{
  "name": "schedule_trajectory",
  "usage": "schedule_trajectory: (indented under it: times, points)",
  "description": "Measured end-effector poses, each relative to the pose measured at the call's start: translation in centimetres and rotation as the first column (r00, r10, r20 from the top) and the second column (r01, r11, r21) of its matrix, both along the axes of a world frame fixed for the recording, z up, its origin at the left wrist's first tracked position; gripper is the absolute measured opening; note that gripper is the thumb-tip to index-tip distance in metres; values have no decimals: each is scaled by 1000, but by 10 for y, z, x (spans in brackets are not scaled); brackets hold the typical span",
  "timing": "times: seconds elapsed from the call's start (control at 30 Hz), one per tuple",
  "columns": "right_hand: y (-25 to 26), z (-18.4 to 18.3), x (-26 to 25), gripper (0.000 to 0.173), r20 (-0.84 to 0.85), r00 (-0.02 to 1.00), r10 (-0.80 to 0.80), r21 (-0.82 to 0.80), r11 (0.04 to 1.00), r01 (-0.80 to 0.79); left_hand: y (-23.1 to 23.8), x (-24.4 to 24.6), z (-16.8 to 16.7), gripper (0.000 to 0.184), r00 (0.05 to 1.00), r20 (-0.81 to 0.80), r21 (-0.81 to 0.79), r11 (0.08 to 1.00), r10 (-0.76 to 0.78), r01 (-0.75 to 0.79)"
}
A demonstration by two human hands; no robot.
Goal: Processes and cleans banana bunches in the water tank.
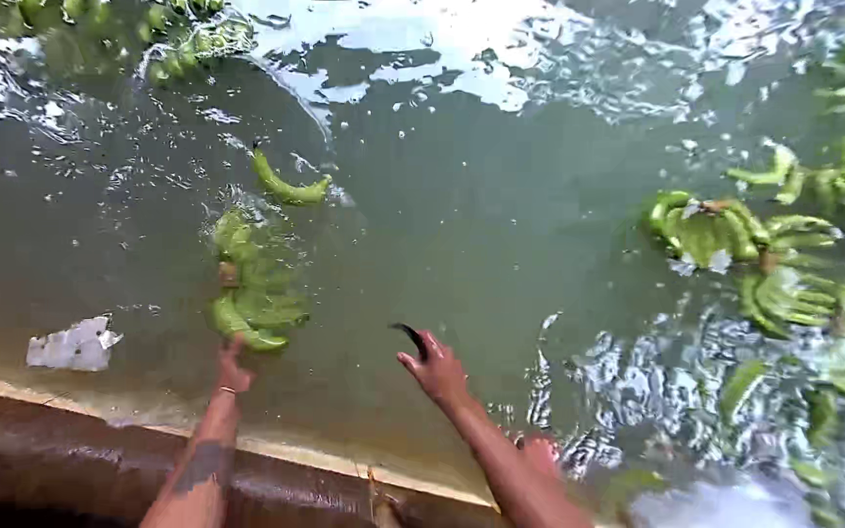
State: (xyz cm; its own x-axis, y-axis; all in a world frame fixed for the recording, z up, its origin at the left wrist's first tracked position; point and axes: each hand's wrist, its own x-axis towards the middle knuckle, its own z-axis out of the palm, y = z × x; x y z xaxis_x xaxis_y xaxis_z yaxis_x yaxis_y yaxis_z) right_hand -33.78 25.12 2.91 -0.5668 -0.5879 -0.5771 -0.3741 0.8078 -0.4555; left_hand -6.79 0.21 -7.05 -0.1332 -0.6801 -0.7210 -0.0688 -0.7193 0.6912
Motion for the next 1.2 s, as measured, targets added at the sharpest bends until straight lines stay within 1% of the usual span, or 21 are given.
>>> schedule_trajectory:
  times: [0.03,0.07,0.1,0.2,0.23,0.27,0.37,0.5,0.6,0.67,0.77,0.93,1.07,1.2]
  points:
    - [-26,0,-1,68,6,1000,27,-17,999,-27,3,-8,-6,54,1000,-25,43,999,12,-11]
    - [-54,1,-4,71,18,999,44,-19,999,-44,3,-18,-10,54,999,-44,56,998,15,-13]
    - [-78,4,-7,73,29,998,51,-20,999,-51,6,-26,-12,60,1000,-25,33,999,-3,4]
    - [-134,-5,-12,76,-33,999,22,-131,991,-26,8,-38,-14,104,992,16,-116,985,-126,127]
    - [-149,-7,-16,78,-51,999,17,-151,988,-25,6,-46,-10,109,989,35,-153,977,-147,151]
    - [-162,-9,-20,79,-67,997,27,-151,988,-37,5,-54,-4,109,987,43,-176,971,-158,163]
    - [-188,-20,-36,85,-82,992,92,-118,988,-101,3,-76,16,99,983,69,-207,961,-171,182]
    - [-197,-40,-47,94,-94,987,134,-106,984,-144,4,-94,46,86,977,89,-145,968,-195,206]
    - [-201,-42,-52,98,-84,986,146,-107,982,-154,11,-104,62,78,978,84,-96,975,-191,198]
    - [-202,-41,-54,96,-93,982,162,-125,977,-172,18,-110,69,74,978,71,-82,976,-194,200]
    - [-200,-37,-57,92,-106,976,190,-117,972,-202,26,-119,77,73,979,65,-58,979,-192,196]
    - [-190,-35,-65,88,-139,972,189,-115,972,-205,35,-132,86,69,981,65,-7,983,-181,182]
    - [-183,-36,-74,84,-163,963,216,-113,965,-236,40,-140,88,67,979,44,-17,980,-199,200]
    - [-173,-38,-80,80,-182,968,174,-108,975,-196,44,-150,89,75,970,65,-53,970,-232,236]
